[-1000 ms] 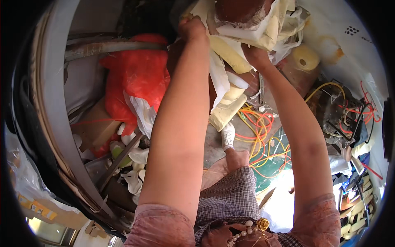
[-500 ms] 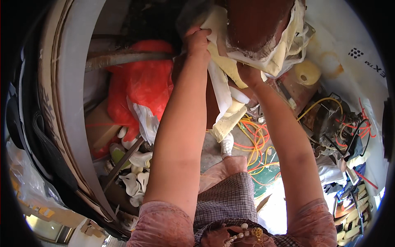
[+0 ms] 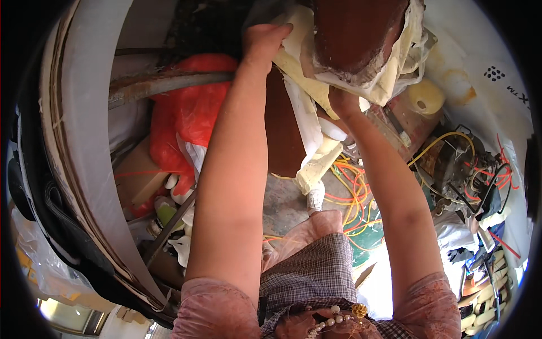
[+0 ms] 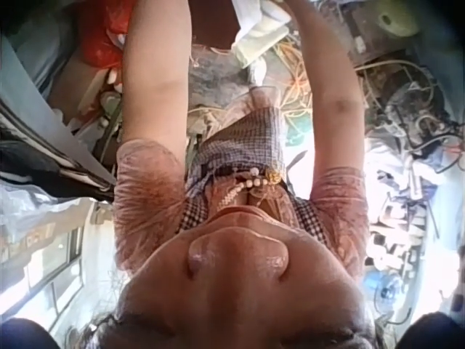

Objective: The recorder is assembling a bicycle seat by fitting foam and a cover onto the seat base.

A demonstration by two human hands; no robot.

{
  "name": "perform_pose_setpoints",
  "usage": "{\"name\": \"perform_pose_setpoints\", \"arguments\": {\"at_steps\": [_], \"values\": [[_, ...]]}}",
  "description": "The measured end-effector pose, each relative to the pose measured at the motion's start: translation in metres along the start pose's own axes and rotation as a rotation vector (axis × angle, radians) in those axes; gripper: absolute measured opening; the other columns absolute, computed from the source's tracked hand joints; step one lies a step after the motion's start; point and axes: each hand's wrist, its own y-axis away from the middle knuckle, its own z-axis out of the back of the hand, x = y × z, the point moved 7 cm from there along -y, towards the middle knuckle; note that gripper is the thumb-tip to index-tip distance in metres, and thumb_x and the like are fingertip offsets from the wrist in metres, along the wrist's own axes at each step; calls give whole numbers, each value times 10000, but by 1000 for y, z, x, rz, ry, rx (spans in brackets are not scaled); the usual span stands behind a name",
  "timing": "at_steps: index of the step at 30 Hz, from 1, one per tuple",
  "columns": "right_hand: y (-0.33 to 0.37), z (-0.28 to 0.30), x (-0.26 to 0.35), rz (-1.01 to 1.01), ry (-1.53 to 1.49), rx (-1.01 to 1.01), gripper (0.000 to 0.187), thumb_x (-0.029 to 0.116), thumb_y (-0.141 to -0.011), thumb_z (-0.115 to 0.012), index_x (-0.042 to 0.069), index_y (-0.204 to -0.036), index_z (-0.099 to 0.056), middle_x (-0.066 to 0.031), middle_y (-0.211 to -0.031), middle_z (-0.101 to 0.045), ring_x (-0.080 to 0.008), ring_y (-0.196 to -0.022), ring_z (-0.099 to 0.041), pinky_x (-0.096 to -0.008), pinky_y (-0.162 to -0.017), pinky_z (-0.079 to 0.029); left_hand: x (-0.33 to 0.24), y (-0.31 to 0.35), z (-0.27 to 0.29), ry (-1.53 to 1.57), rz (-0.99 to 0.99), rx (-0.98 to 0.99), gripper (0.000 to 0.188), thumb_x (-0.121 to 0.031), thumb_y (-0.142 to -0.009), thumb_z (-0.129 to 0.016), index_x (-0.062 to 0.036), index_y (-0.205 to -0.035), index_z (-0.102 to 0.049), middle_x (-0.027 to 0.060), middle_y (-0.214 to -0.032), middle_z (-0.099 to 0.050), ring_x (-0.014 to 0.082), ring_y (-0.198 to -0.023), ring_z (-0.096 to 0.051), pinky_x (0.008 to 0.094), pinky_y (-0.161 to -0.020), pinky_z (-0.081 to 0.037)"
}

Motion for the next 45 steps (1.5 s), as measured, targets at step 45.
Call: {"name": "perform_pose_setpoints", "arguments": {"at_steps": [45], "values": [[150, 174, 92, -62, -968, 140, 277, 142, -854, -601, -3, -1090, -583, -110, -924, -635, -187, -846, -612, -309, -716, -494, 3, 247, -17, 983, 111, 26, 148, -125, -908, -527, -30, -1004, -588, 18, -901, -590, 102, -785, -531, 241, -717, -445]]}}
